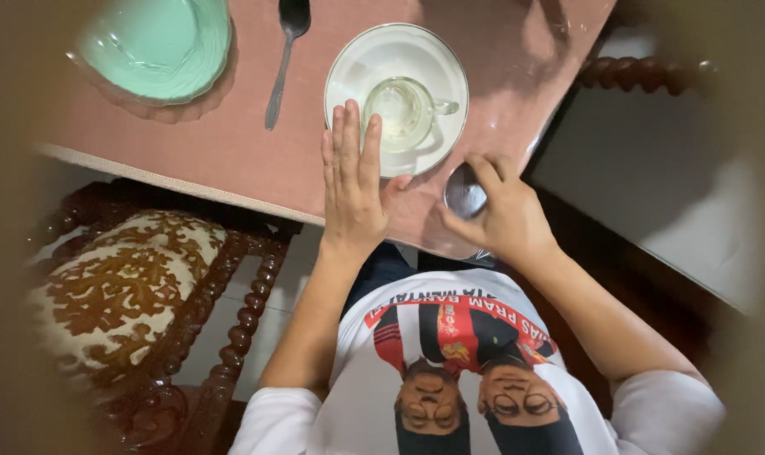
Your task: Carry a bowl to the table and pour hot water from a thermal jug into a coffee filter setup.
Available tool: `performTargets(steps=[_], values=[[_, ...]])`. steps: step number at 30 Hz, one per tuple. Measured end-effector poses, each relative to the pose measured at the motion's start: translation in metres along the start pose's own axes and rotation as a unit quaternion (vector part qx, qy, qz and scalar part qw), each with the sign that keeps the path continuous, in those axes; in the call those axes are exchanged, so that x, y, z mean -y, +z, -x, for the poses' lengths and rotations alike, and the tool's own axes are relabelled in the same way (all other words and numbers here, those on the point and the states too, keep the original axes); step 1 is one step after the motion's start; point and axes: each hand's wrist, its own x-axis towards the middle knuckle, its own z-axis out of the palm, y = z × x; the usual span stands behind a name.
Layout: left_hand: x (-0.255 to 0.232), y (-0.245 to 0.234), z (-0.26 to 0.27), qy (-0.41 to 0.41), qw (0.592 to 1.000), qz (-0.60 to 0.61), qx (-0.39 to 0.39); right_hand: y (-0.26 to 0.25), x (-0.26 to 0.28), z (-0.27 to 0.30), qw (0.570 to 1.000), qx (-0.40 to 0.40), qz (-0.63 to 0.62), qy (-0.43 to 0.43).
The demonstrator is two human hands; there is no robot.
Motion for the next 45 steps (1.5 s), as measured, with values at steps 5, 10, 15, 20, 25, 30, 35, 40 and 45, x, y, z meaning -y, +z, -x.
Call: performTargets(steps=[5, 10, 15, 20, 25, 30, 35, 40, 45], values=[[0.013, 0.000, -0.008, -0.009, 0.999, 0.030, -0.012, -0.025, 0.028, -0.011, 0.996, -0.049, -0.037, -0.072], [0.024, -0.001, -0.011, -0.023, 0.997, 0.075, -0.019, -0.023, 0.035, -0.040, 0.973, -0.137, -0.074, -0.172], [0.028, -0.005, -0.012, -0.025, 0.996, 0.086, -0.013, 0.005, 0.019, -0.061, 0.952, -0.147, -0.154, -0.219], [0.033, -0.004, -0.012, -0.028, 0.996, 0.087, -0.009, 0.037, 0.003, -0.076, 0.924, -0.155, -0.231, -0.264], [0.040, 0.001, -0.014, -0.027, 0.996, 0.081, 0.000, 0.060, -0.008, -0.085, 0.925, -0.186, -0.201, -0.263], [0.045, 0.005, -0.014, -0.027, 0.997, 0.073, 0.009, 0.073, -0.016, -0.090, 0.931, -0.184, -0.164, -0.268], [0.047, 0.010, -0.015, -0.019, 0.998, 0.068, 0.004, 0.077, -0.018, -0.090, 0.935, -0.184, -0.143, -0.267], [0.045, 0.007, -0.018, -0.017, 0.998, 0.065, 0.016, 0.072, -0.012, -0.091, 0.935, -0.188, -0.133, -0.270], [0.044, 0.011, -0.017, -0.012, 0.998, 0.063, 0.016, 0.068, -0.014, -0.085, 0.948, -0.170, -0.122, -0.239]])
